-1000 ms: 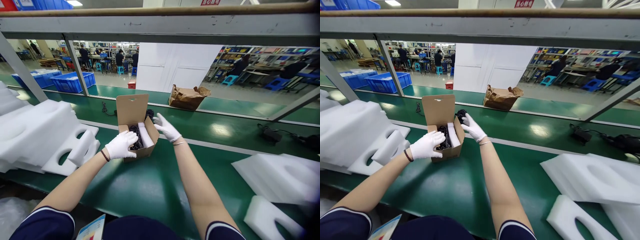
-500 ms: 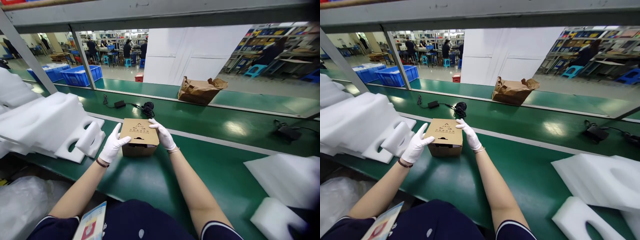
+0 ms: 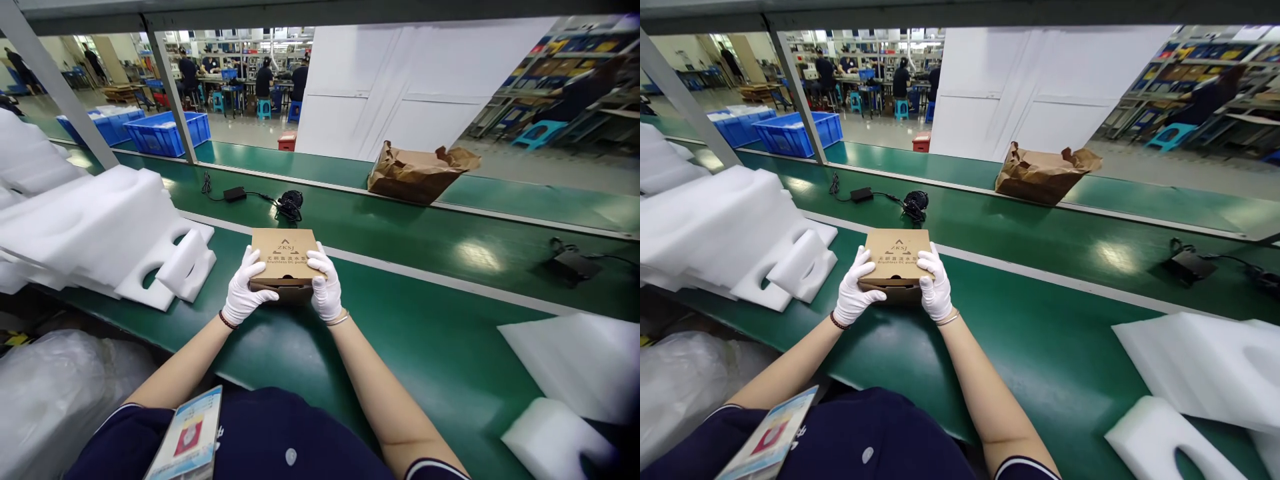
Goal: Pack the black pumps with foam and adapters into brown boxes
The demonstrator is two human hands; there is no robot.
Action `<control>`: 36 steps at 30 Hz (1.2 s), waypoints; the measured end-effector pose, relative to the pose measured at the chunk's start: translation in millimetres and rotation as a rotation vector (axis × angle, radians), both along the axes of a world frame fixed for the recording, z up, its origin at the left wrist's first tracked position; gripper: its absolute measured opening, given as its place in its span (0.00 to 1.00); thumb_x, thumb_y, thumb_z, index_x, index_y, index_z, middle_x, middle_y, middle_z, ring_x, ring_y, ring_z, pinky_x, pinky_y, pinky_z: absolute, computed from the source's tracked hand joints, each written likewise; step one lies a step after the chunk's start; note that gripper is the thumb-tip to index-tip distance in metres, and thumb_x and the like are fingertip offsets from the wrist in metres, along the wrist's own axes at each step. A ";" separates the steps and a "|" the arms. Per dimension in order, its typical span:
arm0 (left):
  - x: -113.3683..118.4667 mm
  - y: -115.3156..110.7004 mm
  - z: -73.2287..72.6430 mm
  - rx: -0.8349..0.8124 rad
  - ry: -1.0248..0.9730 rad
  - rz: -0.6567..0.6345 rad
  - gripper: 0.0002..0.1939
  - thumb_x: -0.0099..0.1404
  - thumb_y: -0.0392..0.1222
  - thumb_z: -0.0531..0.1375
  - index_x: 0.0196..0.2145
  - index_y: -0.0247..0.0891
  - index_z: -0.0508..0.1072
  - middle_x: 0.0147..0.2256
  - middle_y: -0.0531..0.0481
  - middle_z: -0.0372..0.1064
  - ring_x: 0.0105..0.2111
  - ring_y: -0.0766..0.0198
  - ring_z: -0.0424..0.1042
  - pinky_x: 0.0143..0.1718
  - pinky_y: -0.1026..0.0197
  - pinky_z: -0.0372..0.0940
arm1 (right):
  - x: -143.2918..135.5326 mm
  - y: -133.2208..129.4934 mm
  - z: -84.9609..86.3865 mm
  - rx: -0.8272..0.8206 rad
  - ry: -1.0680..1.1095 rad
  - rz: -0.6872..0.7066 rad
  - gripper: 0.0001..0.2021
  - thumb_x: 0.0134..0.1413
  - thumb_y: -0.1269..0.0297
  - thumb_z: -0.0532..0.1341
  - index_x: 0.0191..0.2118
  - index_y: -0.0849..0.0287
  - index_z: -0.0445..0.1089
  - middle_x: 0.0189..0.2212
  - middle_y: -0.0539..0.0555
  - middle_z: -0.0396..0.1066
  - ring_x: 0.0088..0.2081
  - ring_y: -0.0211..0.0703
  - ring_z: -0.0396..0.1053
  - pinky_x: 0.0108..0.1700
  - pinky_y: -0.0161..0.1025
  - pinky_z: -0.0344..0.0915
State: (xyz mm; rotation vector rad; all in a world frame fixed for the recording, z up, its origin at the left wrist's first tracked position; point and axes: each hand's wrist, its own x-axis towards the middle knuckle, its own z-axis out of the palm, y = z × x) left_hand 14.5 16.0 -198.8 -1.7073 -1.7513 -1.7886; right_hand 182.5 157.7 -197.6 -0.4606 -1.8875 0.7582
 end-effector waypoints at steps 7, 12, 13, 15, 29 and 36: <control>-11.6 -1.5 3.6 0.015 0.276 -0.012 0.19 0.59 0.54 0.68 0.44 0.43 0.71 0.44 0.45 0.76 0.54 0.50 0.72 0.59 0.36 0.63 | 13.4 12.8 -8.6 0.166 -0.094 0.113 0.26 0.47 0.34 0.63 0.39 0.51 0.72 0.43 0.55 0.75 0.56 0.58 0.68 0.66 0.65 0.54; -5.2 0.4 1.2 -0.072 0.270 0.059 0.11 0.65 0.52 0.62 0.39 0.43 0.71 0.41 0.46 0.75 0.50 0.54 0.73 0.57 0.38 0.64 | 17.9 2.8 9.0 0.188 -0.283 -0.012 0.16 0.52 0.44 0.64 0.34 0.52 0.74 0.41 0.56 0.78 0.58 0.58 0.67 0.67 0.61 0.50; -4.0 -0.5 1.0 -0.097 0.262 0.074 0.11 0.66 0.52 0.62 0.39 0.43 0.70 0.41 0.46 0.75 0.51 0.53 0.73 0.58 0.38 0.64 | 17.4 -3.4 17.5 0.223 -0.292 -0.021 0.15 0.53 0.45 0.64 0.34 0.52 0.74 0.42 0.56 0.78 0.59 0.59 0.65 0.68 0.61 0.46; -0.7 -3.4 1.3 -0.107 0.244 0.081 0.14 0.64 0.54 0.63 0.41 0.43 0.70 0.43 0.45 0.74 0.54 0.50 0.71 0.59 0.36 0.62 | 15.5 -16.8 37.0 0.277 -0.321 -0.019 0.13 0.56 0.49 0.64 0.33 0.52 0.75 0.42 0.55 0.78 0.62 0.59 0.61 0.69 0.63 0.39; 42.0 -8.0 8.3 -0.075 -0.248 0.056 0.19 0.60 0.46 0.67 0.44 0.38 0.65 0.70 0.32 0.39 0.65 0.48 0.58 0.58 0.47 0.66 | 7.5 -24.3 41.0 0.617 -0.363 0.006 0.19 0.63 0.48 0.59 0.51 0.54 0.73 0.47 0.57 0.76 0.51 0.50 0.70 0.65 0.59 0.49; 39.6 -7.9 7.2 -0.059 -0.285 0.011 0.21 0.59 0.51 0.68 0.42 0.38 0.66 0.69 0.32 0.40 0.63 0.49 0.62 0.57 0.47 0.68 | 15.3 -18.1 46.0 0.766 -0.405 0.055 0.17 0.66 0.54 0.56 0.52 0.55 0.73 0.50 0.55 0.75 0.53 0.52 0.68 0.63 0.61 0.51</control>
